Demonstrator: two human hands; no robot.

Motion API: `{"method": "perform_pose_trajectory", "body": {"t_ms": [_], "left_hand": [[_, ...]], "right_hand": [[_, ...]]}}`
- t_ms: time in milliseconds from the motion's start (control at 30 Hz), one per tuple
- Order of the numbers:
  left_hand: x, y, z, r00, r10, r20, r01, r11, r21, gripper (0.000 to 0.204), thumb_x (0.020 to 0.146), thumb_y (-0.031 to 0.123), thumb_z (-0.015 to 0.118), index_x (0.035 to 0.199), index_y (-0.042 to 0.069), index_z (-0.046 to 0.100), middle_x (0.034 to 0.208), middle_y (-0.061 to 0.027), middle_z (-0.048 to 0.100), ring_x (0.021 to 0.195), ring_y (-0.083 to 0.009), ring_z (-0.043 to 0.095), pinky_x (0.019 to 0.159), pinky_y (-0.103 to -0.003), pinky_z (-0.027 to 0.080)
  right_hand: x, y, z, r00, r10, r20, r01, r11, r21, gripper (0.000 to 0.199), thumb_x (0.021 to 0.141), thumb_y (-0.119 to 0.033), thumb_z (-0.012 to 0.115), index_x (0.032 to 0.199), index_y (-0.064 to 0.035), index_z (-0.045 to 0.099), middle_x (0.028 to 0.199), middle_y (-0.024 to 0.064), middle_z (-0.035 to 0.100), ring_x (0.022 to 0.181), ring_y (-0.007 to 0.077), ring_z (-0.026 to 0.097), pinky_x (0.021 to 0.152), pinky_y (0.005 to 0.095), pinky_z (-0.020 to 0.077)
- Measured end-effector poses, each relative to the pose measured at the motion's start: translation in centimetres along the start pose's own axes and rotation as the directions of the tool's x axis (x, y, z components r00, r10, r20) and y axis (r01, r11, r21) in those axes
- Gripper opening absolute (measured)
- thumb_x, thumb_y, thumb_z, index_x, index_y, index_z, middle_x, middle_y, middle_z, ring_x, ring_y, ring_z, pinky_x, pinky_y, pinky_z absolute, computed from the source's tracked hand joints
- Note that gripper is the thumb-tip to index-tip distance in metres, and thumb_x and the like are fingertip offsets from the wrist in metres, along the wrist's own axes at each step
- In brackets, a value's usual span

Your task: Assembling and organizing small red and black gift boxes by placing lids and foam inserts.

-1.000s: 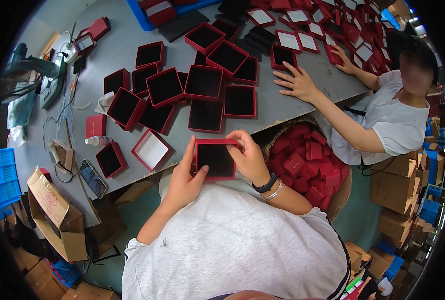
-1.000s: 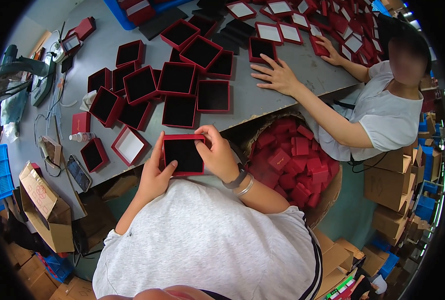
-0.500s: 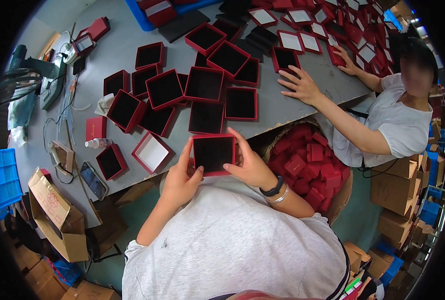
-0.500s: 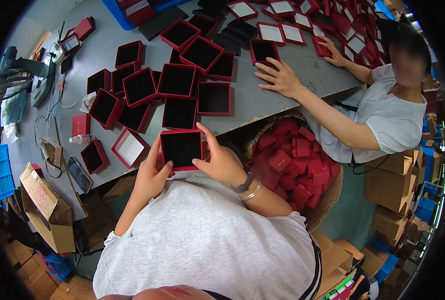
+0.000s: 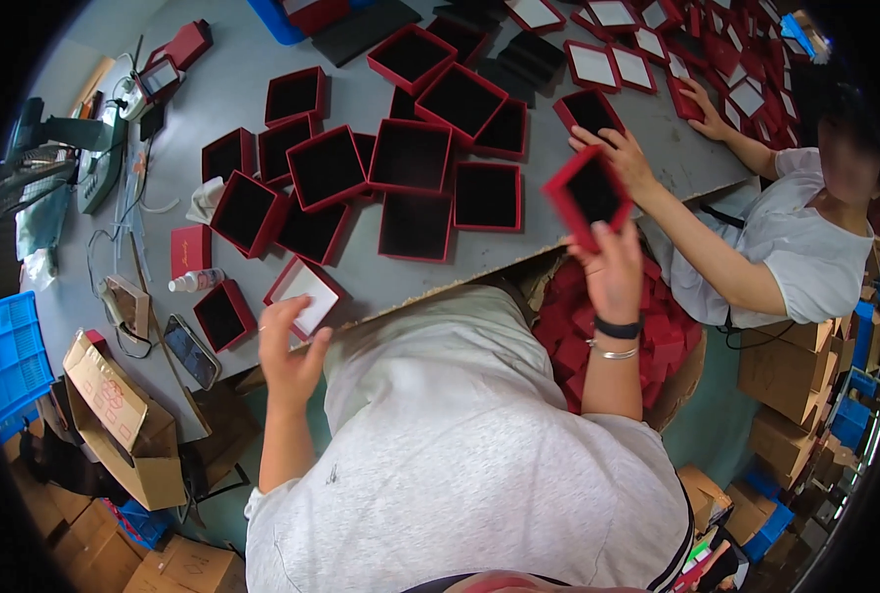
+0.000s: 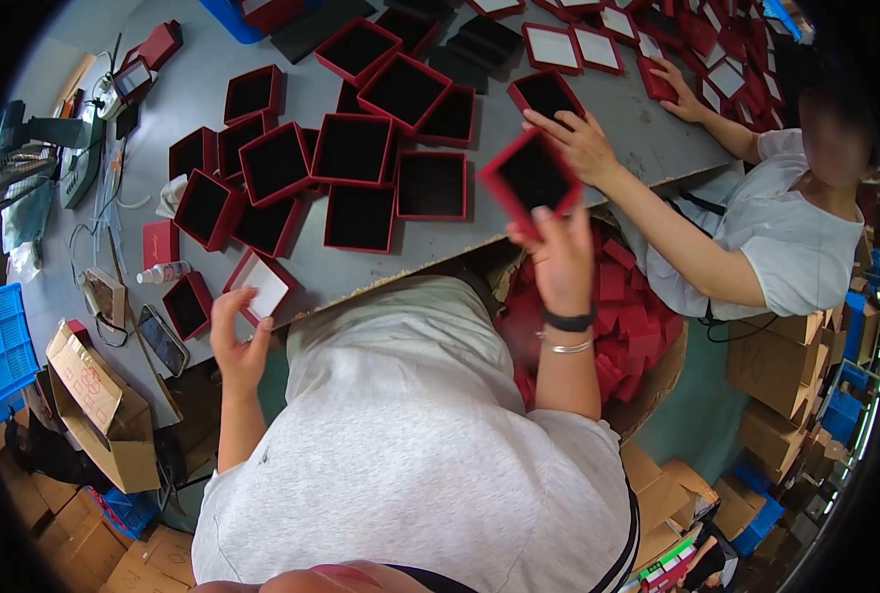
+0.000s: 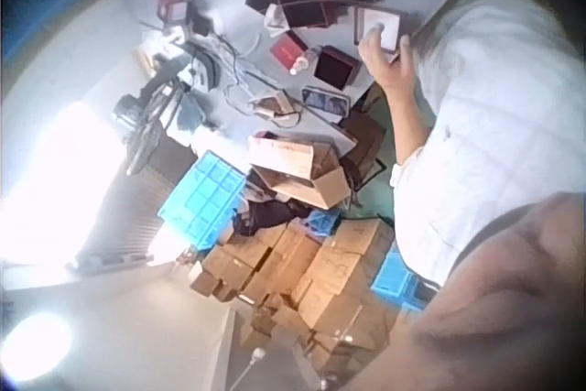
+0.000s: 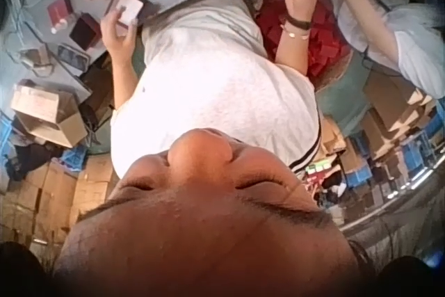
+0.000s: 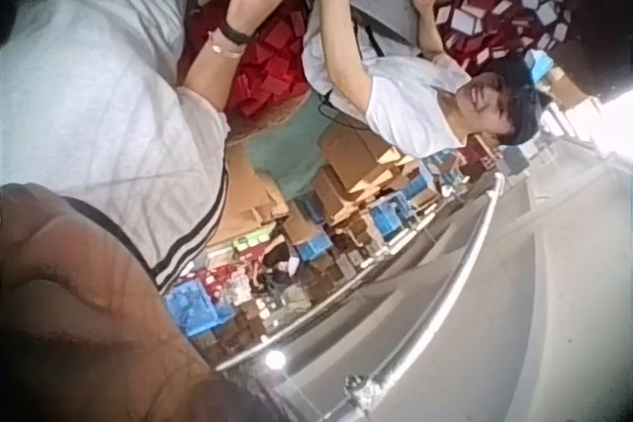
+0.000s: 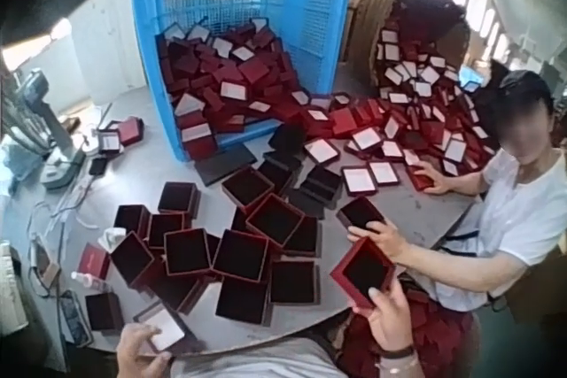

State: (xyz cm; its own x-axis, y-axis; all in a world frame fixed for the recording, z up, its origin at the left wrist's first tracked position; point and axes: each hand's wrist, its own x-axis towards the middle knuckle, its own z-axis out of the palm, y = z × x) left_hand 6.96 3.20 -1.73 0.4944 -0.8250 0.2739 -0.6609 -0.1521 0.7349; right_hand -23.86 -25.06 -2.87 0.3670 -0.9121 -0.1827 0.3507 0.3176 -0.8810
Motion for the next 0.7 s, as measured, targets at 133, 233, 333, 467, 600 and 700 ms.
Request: {"method": "perform_pose_trajectory", "body": {"t_ms": [133, 233, 333, 467, 600, 700], "left_hand": [[-0.9, -0.9, -2.3, 0.993, -0.097, 0.061, 0.067, 0.923, 0.38, 0.084, 0.061, 0.019, 0.086, 0.134, 0.005, 0.048, 0.138, -0.018, 0.046, 0.125, -0.0379, 0.043, 0.106, -0.045, 0.035], [-2.9, -2.5, -2.5, 0.955, -0.265, 0.131, 0.169, 0.854, 0.491, 0.112, 0.052, 0.028, 0.091, 0.146, 0.008, 0.033, 0.152, -0.0215, 0.029, 0.138, -0.0427, 0.029, 0.113, -0.05, 0.028], [-2.9, -3.5, -1.5, 0.936, -0.32, 0.148, 0.19, 0.811, 0.553, 0.106, 0.055, 0.022, 0.089, 0.143, 0.002, 0.034, 0.148, -0.0215, 0.034, 0.136, -0.0415, 0.034, 0.112, -0.051, 0.029], [-2.3, -3.6, -1.6, 0.932, -0.334, 0.143, 0.211, 0.819, 0.534, 0.105, 0.057, 0.019, 0.088, 0.143, 0.001, 0.033, 0.143, -0.022, 0.037, 0.131, -0.0404, 0.038, 0.111, -0.05, 0.032], [-2.0, -4.2, -2.7, 0.932, -0.339, 0.126, 0.307, 0.927, 0.216, 0.112, 0.058, 0.019, 0.085, 0.148, 0.003, 0.021, 0.14, -0.022, 0.035, 0.129, -0.0372, 0.041, 0.107, -0.046, 0.035], [-2.7, -6.1, -2.8, 0.963, -0.27, 0.01, 0.262, 0.926, -0.271, 0.128, 0.053, 0.03, 0.083, 0.153, 0.007, 0.006, 0.141, -0.0141, 0.031, 0.132, -0.0295, 0.037, 0.108, -0.044, 0.03]], "right_hand": [[5.7, -4.6, -2.9, 0.964, -0.243, -0.112, 0.239, 0.97, -0.047, 0.037, 0.098, -0.007, 0.054, 0.133, -0.0044, 0.044, 0.12, 0.013, 0.061, 0.093, 0.0232, 0.066, 0.076, 0.0323, 0.0586], [12.2, -7.2, -6.4, 0.914, -0.371, -0.166, 0.262, 0.849, -0.458, 0.044, 0.097, -0.005, 0.053, 0.139, -0.0051, 0.04, 0.123, 0.0102, 0.059, 0.098, 0.0219, 0.063, 0.079, 0.0337, 0.0579], [18.4, -8.6, -12.2, 0.914, -0.22, -0.341, -0.099, 0.693, -0.714, 0.041, 0.093, -0.007, 0.051, 0.134, 0.0004, 0.046, 0.11, 0.0155, 0.06, 0.088, 0.0257, 0.066, 0.064, 0.0326, 0.0604], [22.4, -8.1, -14.9, 0.872, -0.08, -0.483, -0.38, 0.511, -0.771, 0.031, 0.095, -0.015, 0.051, 0.122, -0.0001, 0.056, 0.101, 0.0147, 0.066, 0.079, 0.0266, 0.068, 0.056, 0.0304, 0.058], [23.7, -9.6, -12.8, 0.872, -0.456, -0.175, -0.341, -0.312, -0.887, 0.038, 0.091, -0.022, 0.058, 0.12, 0.0034, 0.06, 0.108, 0.0224, 0.066, 0.088, 0.0313, 0.068, 0.076, 0.0394, 0.0565], [26.3, -9.0, -2.8, 0.83, -0.529, 0.176, 0.158, -0.078, -0.984, 0.046, 0.087, -0.026, 0.069, 0.125, -0.0013, 0.059, 0.11, 0.0189, 0.066, 0.103, 0.0288, 0.065, 0.088, 0.0395, 0.0518]]}}
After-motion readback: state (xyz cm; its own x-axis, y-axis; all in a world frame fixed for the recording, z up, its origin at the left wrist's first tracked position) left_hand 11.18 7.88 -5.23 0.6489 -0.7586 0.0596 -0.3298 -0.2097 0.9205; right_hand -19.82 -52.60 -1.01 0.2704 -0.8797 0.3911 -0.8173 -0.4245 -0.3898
